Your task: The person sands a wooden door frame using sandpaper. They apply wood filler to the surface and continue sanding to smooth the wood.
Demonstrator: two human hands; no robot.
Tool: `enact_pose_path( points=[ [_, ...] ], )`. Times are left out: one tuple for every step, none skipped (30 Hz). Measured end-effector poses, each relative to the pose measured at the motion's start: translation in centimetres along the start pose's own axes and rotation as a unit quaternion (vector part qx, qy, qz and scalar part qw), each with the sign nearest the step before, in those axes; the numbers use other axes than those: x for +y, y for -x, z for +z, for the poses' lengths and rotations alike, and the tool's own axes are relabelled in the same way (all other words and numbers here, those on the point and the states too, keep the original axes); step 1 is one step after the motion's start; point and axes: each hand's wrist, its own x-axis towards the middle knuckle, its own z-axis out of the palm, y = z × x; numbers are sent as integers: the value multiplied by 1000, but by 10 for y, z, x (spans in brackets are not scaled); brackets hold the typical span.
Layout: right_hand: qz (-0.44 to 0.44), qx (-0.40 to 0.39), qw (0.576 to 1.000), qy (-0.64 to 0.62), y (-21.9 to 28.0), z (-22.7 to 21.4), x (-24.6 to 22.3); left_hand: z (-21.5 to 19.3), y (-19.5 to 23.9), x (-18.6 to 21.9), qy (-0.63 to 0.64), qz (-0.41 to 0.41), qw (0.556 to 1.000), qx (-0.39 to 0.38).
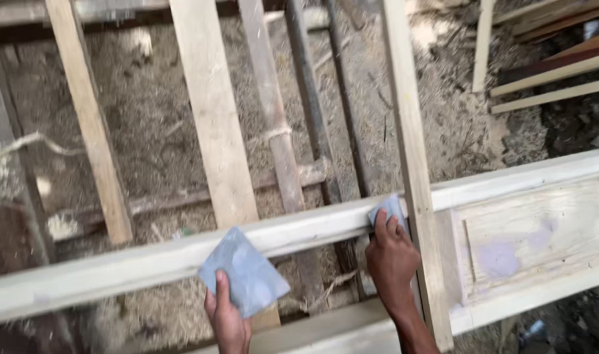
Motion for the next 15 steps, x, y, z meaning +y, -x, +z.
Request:
enact_pose_path(
  points=[
    [20, -42, 999, 21, 1, 2, -4, 0, 0, 9, -5, 9, 1000, -17],
    [31, -97, 994, 42, 0, 4, -3, 0, 3, 12, -8, 13, 1000, -19],
    [23, -72, 996, 36, -12, 14, -3, 9, -10, 10, 0, 18, 1000, -11],
    [17, -69, 997, 31, -4, 16, -6, 6, -9, 11, -6, 10, 1000, 7],
    [11, -67, 997, 26, 6, 16, -9, 3, -5, 11, -12, 1, 1000, 25],
    [1, -62, 998, 24, 10, 17, -11, 3, -3, 11, -14, 7, 1000, 15],
    [-10, -57, 998, 22, 15, 16, -13, 2, -1, 13, -16, 13, 1000, 5],
    [-25, -46, 998, 20, 14, 16, -15, 6, -2, 14, -14, 23, 1000, -7],
    [-28, -37, 999, 12, 12, 17, -17, 10, -3, 15, -14, 24, 1000, -9],
    [-33, -34, 999, 2, 14, 15, -18, 10, 1, 16, -18, 22, 1000, -5],
    [-38, -32, 999, -7, 17, 11, -19, 10, 8, 18, -22, 20, 1000, -2],
    [-51, -22, 998, -25, 18, 6, -19, 12, 12, 20, -25, 16, 1000, 4],
    [-65, -13, 997, -44, 22, -2, -18, 13, 18, 22, -27, 12, 1000, 9],
    [-78, 2, 995, -62, 19, -8, -17, 17, 17, 24, -27, 11, 1000, 11],
    [-65, -14, 991, -114, 13, -13, -16, 22, 16, 25, -20, 14, 1000, 6]
  ],
)
